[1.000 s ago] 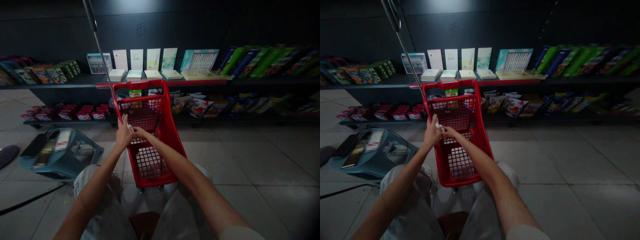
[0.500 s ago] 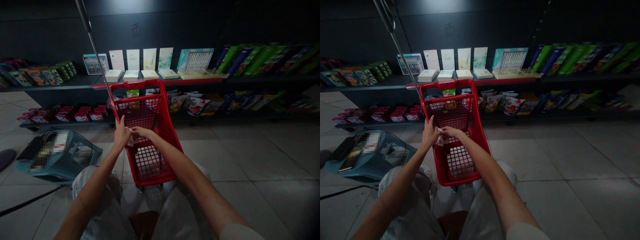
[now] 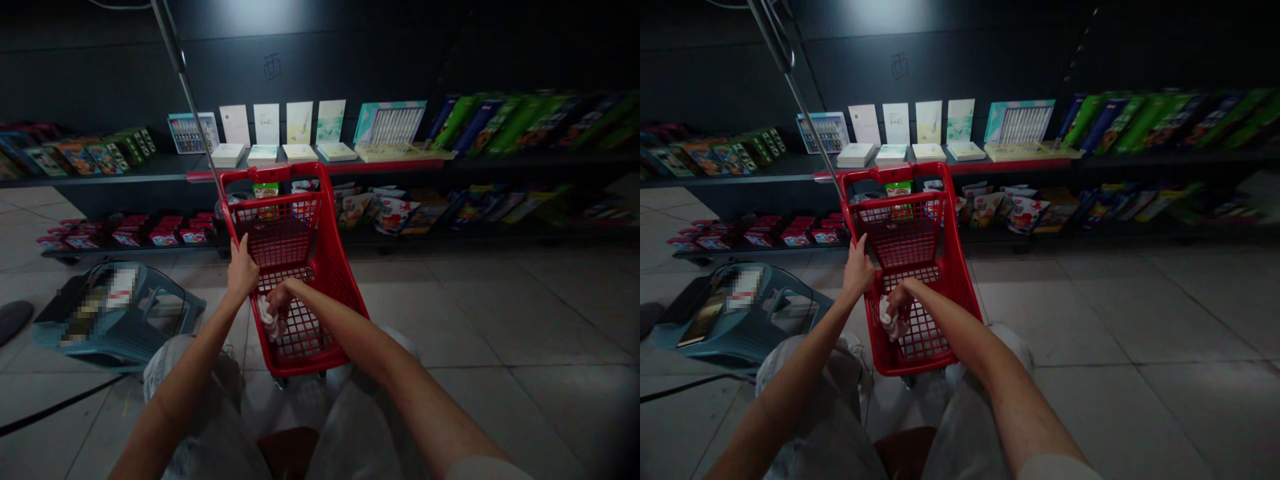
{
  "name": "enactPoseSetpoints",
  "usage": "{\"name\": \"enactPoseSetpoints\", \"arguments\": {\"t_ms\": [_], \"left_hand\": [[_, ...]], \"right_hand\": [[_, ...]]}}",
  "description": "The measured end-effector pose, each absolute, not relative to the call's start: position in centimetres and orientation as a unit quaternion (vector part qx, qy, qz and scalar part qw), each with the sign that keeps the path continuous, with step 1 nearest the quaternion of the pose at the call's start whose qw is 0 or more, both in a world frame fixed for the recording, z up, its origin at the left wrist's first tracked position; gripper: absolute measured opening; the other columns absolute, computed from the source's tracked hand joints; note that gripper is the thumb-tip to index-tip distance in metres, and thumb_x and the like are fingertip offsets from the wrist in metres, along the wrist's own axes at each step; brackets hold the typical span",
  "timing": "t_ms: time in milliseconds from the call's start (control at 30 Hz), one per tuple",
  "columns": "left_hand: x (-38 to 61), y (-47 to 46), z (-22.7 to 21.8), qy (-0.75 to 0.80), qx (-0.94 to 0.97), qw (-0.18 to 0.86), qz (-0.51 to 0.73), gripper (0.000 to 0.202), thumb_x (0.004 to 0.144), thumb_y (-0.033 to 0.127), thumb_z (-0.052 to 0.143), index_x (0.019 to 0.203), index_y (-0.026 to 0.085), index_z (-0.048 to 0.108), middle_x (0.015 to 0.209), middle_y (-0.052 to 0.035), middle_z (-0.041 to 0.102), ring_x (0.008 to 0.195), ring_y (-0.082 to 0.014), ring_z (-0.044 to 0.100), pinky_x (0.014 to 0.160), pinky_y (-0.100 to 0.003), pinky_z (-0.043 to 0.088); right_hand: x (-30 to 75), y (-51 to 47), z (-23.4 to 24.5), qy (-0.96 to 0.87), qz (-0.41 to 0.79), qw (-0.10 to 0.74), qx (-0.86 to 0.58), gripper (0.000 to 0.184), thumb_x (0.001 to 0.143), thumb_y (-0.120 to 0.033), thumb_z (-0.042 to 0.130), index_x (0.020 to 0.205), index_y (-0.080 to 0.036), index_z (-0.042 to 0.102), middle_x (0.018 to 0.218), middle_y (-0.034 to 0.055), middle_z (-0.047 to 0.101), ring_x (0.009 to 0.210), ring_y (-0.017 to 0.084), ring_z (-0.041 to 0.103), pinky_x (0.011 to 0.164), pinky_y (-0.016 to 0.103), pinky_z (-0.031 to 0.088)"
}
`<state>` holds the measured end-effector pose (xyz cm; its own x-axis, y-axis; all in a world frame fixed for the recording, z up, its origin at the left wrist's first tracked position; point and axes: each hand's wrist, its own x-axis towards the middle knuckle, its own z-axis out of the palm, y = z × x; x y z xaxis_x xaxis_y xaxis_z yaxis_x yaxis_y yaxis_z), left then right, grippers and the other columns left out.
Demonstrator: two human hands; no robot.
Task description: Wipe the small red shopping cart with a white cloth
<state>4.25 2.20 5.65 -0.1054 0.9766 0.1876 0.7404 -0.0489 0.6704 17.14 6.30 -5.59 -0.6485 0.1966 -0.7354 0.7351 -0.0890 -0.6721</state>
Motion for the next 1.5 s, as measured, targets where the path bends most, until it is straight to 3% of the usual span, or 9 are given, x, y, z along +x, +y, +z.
{"name": "enactPoseSetpoints", "arguments": {"t_ms": [133, 333, 433, 600, 767, 1000, 1233, 1367, 1500], "left_hand": [[4.1, 2.7, 5.1, 0.656, 0.634, 0.193, 0.361, 0.08, 0.087, 0.008, 0.048, 0.164, 0.027, 0.033, 0.176, -0.0098, 0.017, 0.153, -0.033, 0.04, 0.125, -0.051, 0.036], [4.0, 3.4, 3.9, 0.619, 0.626, 0.207, 0.426, 0.084, 0.083, 0.004, 0.047, 0.164, 0.02, 0.032, 0.176, -0.0098, 0.017, 0.161, -0.0273, 0.021, 0.13, -0.047, 0.026], [4.0, 3.5, 3.6, 0.612, 0.62, 0.215, 0.442, 0.085, 0.081, 0.002, 0.046, 0.163, 0.017, 0.032, 0.175, -0.0094, 0.02, 0.162, -0.0235, 0.015, 0.131, -0.042, 0.024], [4.1, 3.3, 3.9, 0.631, 0.626, 0.217, 0.404, 0.085, 0.083, 0.004, 0.047, 0.165, 0.015, 0.027, 0.175, -0.0125, 0.016, 0.161, -0.024, 0.023, 0.128, -0.042, 0.032], [3.7, 3.2, 4.9, 0.65, 0.624, 0.216, 0.376, 0.088, 0.082, 0.006, 0.049, 0.165, 0.021, 0.028, 0.175, -0.01, 0.018, 0.157, -0.0266, 0.032, 0.124, -0.043, 0.039], [2.9, 4.1, 5.5, 0.655, 0.655, 0.163, 0.341, 0.079, 0.086, 0.01, 0.049, 0.163, 0.023, 0.034, 0.177, -0.0089, 0.01, 0.158, -0.0311, 0.03, 0.122, -0.049, 0.042], [2.1, 4.9, 5.8, 0.64, 0.69, 0.104, 0.32, 0.075, 0.084, 0.005, 0.049, 0.156, 0.021, 0.045, 0.177, -0.0087, 0.01, 0.163, -0.0295, 0.011, 0.122, -0.054, 0.04], [2.5, 4.2, 6.1, 0.571, 0.77, 0.004, 0.284, 0.063, 0.081, 0.002, 0.051, 0.142, 0.017, 0.06, 0.172, -0.0128, 0.029, 0.164, -0.0295, 0.009, 0.131, -0.059, 0.02], [4.0, 2.6, 5.7, 0.427, 0.892, 0.037, 0.143, 0.045, 0.088, 0.01, 0.052, 0.127, 0.021, 0.07, 0.149, -0.0131, 0.061, 0.152, -0.0277, 0.042, 0.131, -0.054, 0.021]], "right_hand": [[16.5, 7.2, -4.4, 0.705, -0.56, 0.194, 0.388, 0.026, 0.071, -0.023, 0.084, 0.088, -0.013, 0.068, 0.071, -0.002, 0.067, 0.063, 0.013, 0.062, 0.06, 0.021, 0.05], [17.4, 6.6, -1.0, 0.838, -0.4, -0.034, 0.369, 0.017, 0.082, -0.019, 0.072, 0.099, -0.013, 0.072, 0.081, -0.0025, 0.07, 0.066, 0.009, 0.056, 0.06, 0.018, 0.039], [18.3, 6.1, 0.9, 0.85, -0.322, -0.069, 0.411, 0.016, 0.086, -0.022, 0.069, 0.099, -0.013, 0.076, 0.083, 0.0019, 0.073, 0.07, 0.011, 0.061, 0.063, 0.019, 0.04], [21.3, 8.4, 5.0, 0.861, -0.042, 0.011, 0.506, 0.021, 0.092, -0.023, 0.068, 0.105, -0.009, 0.076, 0.113, 0.0194, 0.072, 0.105, 0.025, 0.067, 0.085, 0.027, 0.051], [25.6, 11.6, 8.0, 0.838, 0.044, 0.058, 0.54, 0.043, 0.099, -0.04, 0.067, 0.134, -0.015, 0.062, 0.138, 0.0132, 0.06, 0.121, 0.026, 0.062, 0.103, 0.048, 0.054], [26.6, 10.3, 4.7, 0.8, 0.028, 0.165, 0.576, 0.022, 0.091, -0.011, 0.065, 0.108, -0.005, 0.078, 0.114, 0.0281, 0.072, 0.117, 0.038, 0.066, 0.099, 0.056, 0.052], [24.5, 5.3, -0.9, 0.802, -0.078, 0.268, 0.527, 0.025, 0.059, -0.003, 0.085, 0.079, -0.016, 0.078, 0.093, 0.0139, 0.079, 0.103, 0.035, 0.072, 0.105, 0.059, 0.048], [25.8, 3.7, -1.2, 0.82, -0.09, 0.265, 0.499, 0.025, 0.066, -0.006, 0.08, 0.088, -0.015, 0.078, 0.109, 0.0172, 0.077, 0.107, 0.034, 0.072, 0.099, 0.047, 0.054], [27.0, 4.8, 0.3, 0.837, -0.065, 0.251, 0.482, 0.025, 0.075, -0.013, 0.079, 0.099, -0.013, 0.078, 0.118, 0.0203, 0.074, 0.111, 0.033, 0.07, 0.097, 0.04, 0.053]]}}
